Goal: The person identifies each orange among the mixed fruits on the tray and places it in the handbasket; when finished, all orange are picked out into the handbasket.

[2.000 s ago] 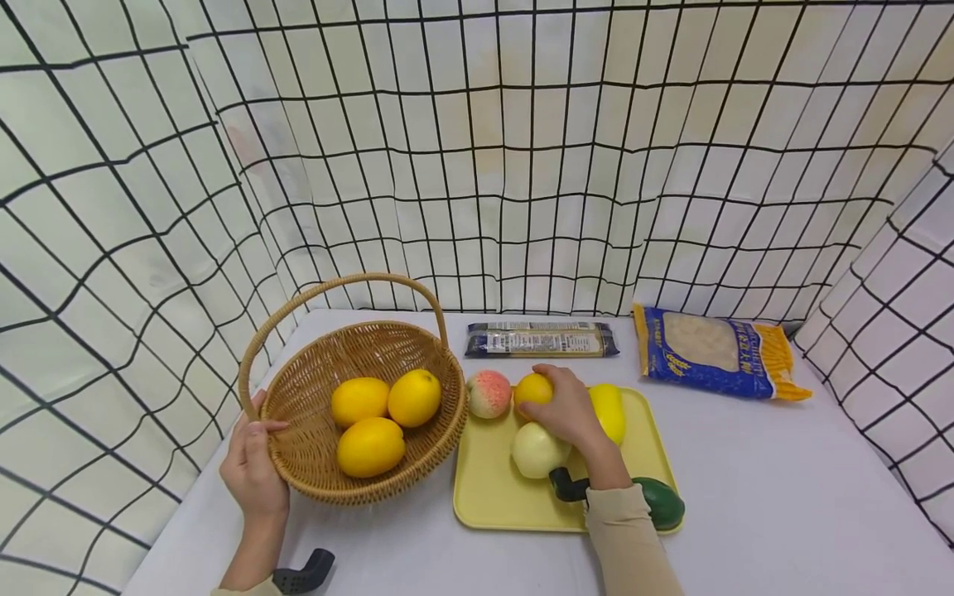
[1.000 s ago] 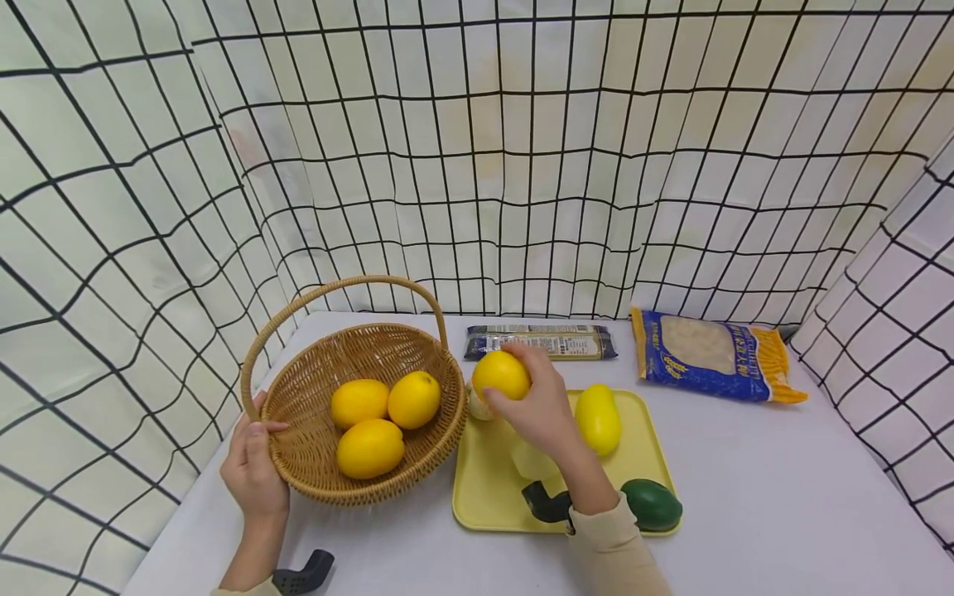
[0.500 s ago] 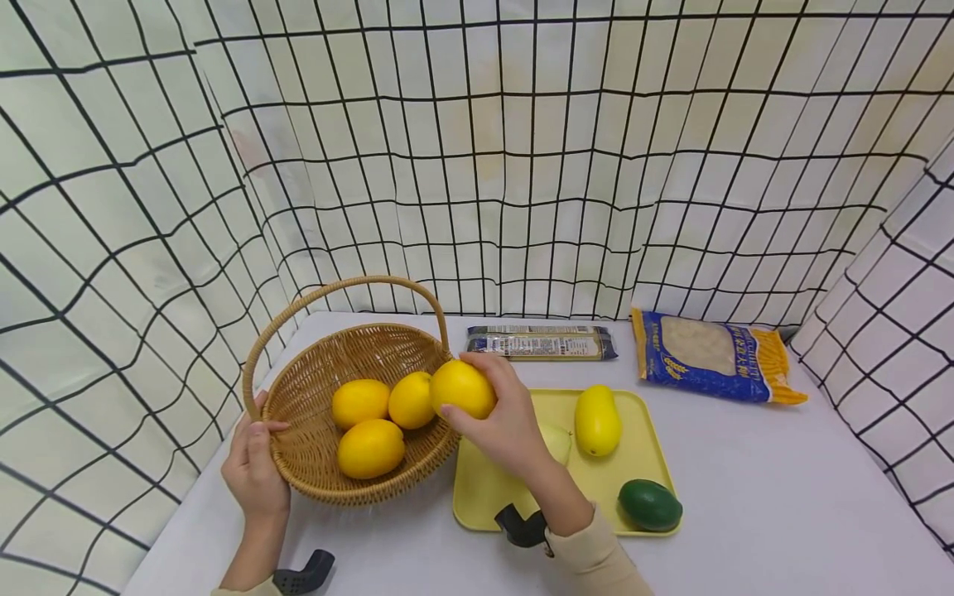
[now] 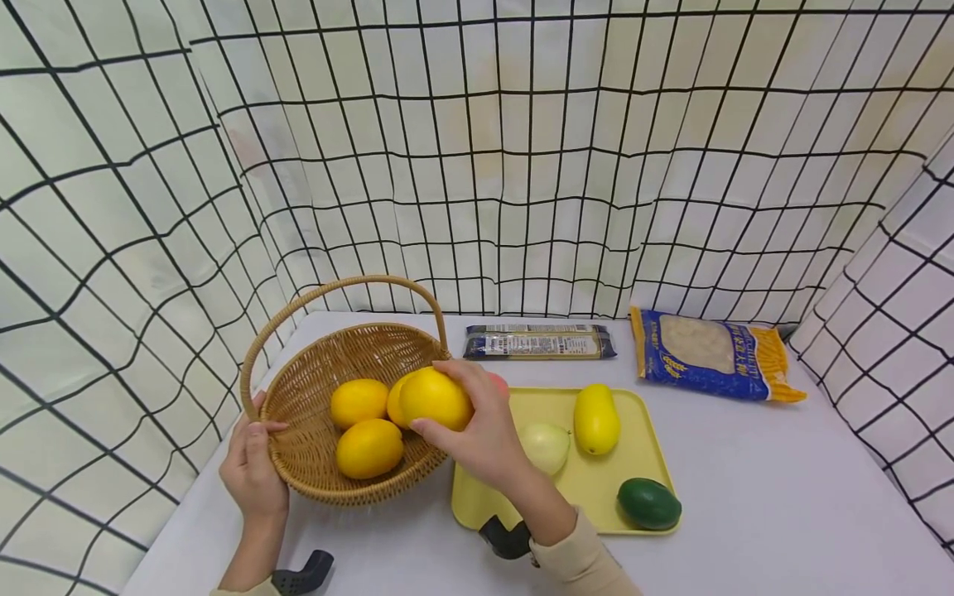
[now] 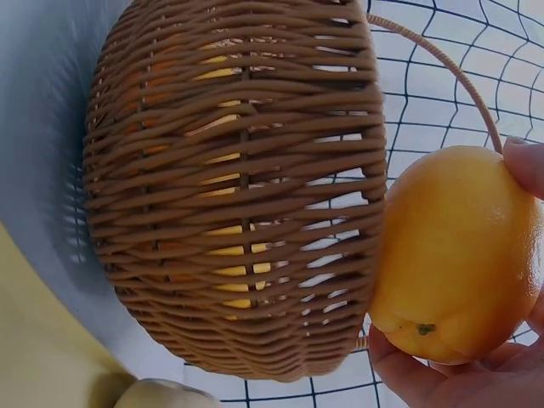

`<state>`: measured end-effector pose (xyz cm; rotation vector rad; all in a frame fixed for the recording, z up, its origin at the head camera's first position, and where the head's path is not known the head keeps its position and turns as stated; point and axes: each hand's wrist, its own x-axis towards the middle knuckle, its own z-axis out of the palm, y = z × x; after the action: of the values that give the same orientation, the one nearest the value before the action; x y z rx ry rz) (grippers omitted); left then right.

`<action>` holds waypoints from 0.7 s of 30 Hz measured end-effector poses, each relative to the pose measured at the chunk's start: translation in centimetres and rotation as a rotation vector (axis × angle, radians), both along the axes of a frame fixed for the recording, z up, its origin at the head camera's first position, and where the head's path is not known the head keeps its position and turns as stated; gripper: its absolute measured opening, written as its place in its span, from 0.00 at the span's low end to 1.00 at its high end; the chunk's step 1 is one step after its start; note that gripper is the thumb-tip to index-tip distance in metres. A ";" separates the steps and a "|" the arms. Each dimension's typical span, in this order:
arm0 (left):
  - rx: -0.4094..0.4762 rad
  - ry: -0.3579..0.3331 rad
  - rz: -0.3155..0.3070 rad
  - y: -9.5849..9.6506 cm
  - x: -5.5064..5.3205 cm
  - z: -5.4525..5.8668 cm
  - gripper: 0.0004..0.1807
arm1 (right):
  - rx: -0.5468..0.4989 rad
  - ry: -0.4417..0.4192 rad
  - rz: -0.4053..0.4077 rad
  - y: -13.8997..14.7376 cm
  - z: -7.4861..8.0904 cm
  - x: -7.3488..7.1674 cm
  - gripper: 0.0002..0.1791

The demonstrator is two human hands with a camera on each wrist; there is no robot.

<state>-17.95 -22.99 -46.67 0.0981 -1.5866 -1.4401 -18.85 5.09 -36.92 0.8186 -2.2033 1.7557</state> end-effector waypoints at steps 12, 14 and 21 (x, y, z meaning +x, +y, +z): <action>0.003 0.003 -0.002 0.0 0.0 -0.1 0.19 | 0.022 0.023 0.068 -1.7 -2.7 -0.6 0.36; 0.002 0.000 -0.002 0.0 0.0 -0.2 0.19 | 0.020 0.039 0.072 -2.0 -2.8 -0.5 0.36; 0.001 0.005 -0.001 0.0 0.0 -0.1 0.19 | 0.017 0.056 0.107 -2.8 -3.4 -0.1 0.36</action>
<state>-17.95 -22.96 -46.79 0.0940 -1.5821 -1.4412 -18.97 2.29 -40.36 0.9943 -2.1792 1.7406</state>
